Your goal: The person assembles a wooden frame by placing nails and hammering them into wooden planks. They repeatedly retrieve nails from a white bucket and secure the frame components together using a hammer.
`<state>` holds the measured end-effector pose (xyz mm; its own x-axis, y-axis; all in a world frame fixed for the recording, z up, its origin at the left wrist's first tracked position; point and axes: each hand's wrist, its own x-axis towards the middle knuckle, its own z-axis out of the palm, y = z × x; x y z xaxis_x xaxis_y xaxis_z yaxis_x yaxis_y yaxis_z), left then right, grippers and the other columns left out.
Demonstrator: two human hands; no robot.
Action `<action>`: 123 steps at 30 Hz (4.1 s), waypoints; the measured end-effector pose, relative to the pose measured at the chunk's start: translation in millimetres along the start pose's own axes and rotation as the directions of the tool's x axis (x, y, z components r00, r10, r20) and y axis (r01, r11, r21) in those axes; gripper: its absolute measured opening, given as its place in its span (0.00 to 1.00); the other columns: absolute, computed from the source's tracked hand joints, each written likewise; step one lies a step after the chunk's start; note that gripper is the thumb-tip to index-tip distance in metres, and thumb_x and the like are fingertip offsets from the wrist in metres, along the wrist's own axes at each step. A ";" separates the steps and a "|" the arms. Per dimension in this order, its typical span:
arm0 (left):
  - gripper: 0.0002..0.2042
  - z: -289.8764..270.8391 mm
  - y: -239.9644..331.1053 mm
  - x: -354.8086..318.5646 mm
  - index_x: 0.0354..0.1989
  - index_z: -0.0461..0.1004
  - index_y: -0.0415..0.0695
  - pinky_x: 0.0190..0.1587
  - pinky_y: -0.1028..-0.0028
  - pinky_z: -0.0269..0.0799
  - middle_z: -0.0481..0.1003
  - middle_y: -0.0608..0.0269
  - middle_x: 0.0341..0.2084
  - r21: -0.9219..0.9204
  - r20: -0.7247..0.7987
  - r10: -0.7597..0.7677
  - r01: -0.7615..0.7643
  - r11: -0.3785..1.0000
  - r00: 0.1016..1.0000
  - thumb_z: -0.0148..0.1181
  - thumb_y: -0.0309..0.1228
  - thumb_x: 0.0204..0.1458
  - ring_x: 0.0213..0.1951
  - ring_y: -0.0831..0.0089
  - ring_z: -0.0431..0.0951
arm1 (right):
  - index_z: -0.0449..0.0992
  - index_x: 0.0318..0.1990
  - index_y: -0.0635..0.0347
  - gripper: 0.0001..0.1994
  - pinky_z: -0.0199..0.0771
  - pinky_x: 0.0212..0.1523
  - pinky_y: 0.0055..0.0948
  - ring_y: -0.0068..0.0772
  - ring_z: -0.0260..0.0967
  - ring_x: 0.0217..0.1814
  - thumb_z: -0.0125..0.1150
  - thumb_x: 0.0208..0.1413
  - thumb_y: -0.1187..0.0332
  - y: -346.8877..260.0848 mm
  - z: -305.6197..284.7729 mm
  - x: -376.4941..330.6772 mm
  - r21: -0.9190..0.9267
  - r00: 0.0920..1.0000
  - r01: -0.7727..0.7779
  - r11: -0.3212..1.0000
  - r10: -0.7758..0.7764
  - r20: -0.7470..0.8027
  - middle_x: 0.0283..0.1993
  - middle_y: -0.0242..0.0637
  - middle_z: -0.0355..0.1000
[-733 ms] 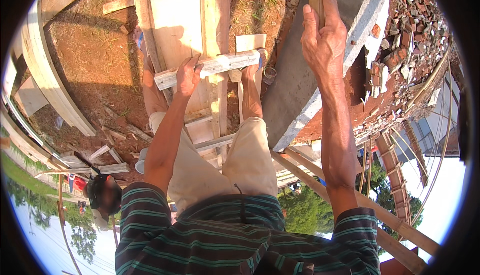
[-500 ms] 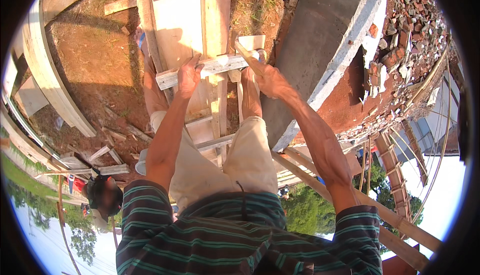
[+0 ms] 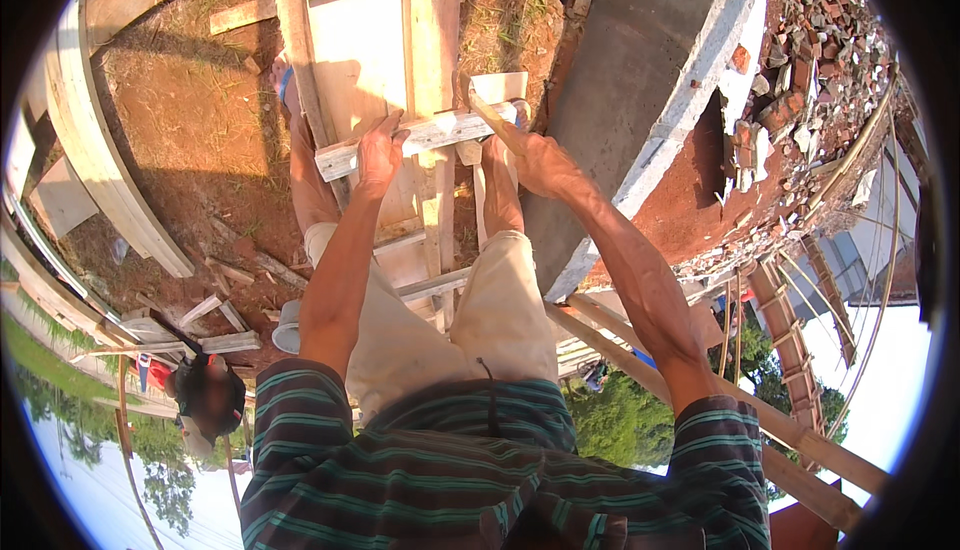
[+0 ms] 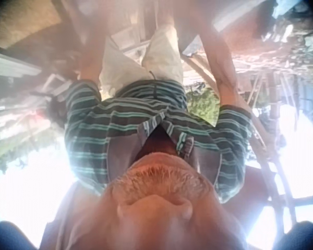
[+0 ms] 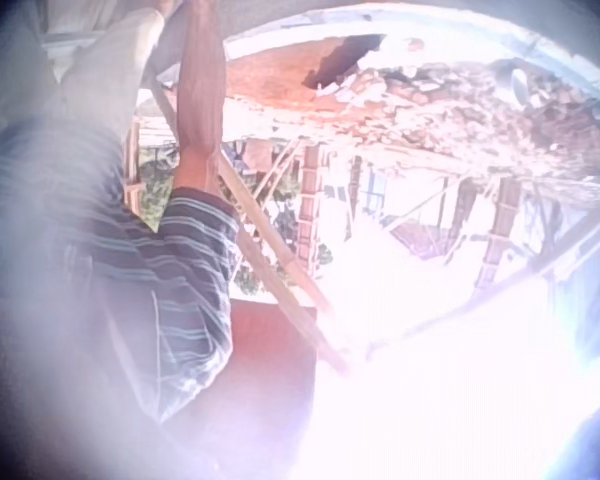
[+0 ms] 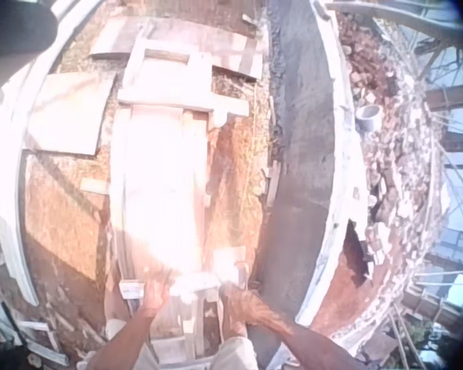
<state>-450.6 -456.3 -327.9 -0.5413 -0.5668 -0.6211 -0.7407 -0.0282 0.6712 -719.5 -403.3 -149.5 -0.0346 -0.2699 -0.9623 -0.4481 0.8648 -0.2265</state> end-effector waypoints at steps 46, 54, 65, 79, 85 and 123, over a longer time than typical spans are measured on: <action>0.18 -35.7 20.5 -3.0 0.54 0.74 0.38 0.48 0.64 0.75 0.78 0.41 0.42 0.073 0.082 0.025 -0.031 0.997 0.996 0.54 0.25 0.54 0.44 0.52 0.80 | 0.54 0.71 0.41 0.31 0.77 0.35 0.45 0.48 0.77 0.30 0.46 0.58 0.69 20.4 41.3 -32.3 -0.031 0.968 -0.045 0.999 0.036 -0.248 0.37 0.53 0.77; 0.17 -125.7 46.3 10.4 0.56 0.71 0.39 0.41 0.63 0.77 0.79 0.42 0.39 -0.364 0.105 0.084 -0.040 0.930 0.991 0.48 0.24 0.58 0.38 0.54 0.83 | 0.62 0.67 0.57 0.26 0.67 0.13 0.31 0.29 0.67 0.15 0.50 0.60 0.68 -57.5 84.5 -114.7 0.618 0.926 -0.117 0.777 0.311 -0.216 0.24 0.41 0.70; 0.29 -257.1 62.8 -4.3 0.66 0.48 0.38 0.36 0.70 0.81 0.79 0.42 0.39 -0.660 0.033 -0.115 0.108 0.744 0.993 0.52 0.19 0.58 0.35 0.63 0.84 | 0.56 0.69 0.64 0.27 0.60 0.12 0.25 0.25 0.60 0.13 0.53 0.65 0.68 -210.4 106.5 -170.3 0.928 0.923 0.122 0.353 0.303 -0.237 0.22 0.35 0.66; 0.16 -296.4 159.7 114.9 0.51 0.74 0.33 0.44 0.74 0.77 0.79 0.53 0.40 -0.792 0.036 -0.018 0.039 0.610 0.999 0.62 0.31 0.58 0.46 0.71 0.80 | 0.67 0.55 0.69 0.16 0.60 0.10 0.24 0.23 0.61 0.11 0.57 0.62 0.71 -201.6 -58.2 -108.2 0.805 0.883 0.320 0.500 0.151 -0.445 0.21 0.32 0.67; 0.11 -232.4 226.3 237.2 0.40 0.80 0.35 0.30 0.77 0.73 0.78 0.57 0.31 -0.572 -0.202 -0.175 0.028 0.819 0.964 0.65 0.31 0.55 0.30 0.76 0.78 | 0.68 0.48 0.69 0.12 0.60 0.10 0.25 0.23 0.61 0.10 0.55 0.63 0.69 -131.2 -186.8 30.8 0.670 0.927 0.153 0.727 0.130 -0.352 0.19 0.33 0.66; 0.13 -92.4 280.3 500.0 0.39 0.79 0.40 0.32 0.74 0.70 0.74 0.61 0.21 -0.369 -0.110 -0.101 0.054 0.928 0.989 0.58 0.39 0.59 0.25 0.75 0.74 | 0.54 0.70 0.67 0.30 0.69 0.19 0.26 0.24 0.67 0.19 0.53 0.62 0.72 -96.3 -398.6 62.9 0.678 0.973 0.187 0.711 -0.039 -0.227 0.33 0.45 0.74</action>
<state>-892.0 -823.8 -412.9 -0.4167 -0.6478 -0.6377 -0.5694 -0.3609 0.7386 -1034.5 -672.3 -128.1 -0.2184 -0.3927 -0.8933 0.2810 0.8514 -0.4430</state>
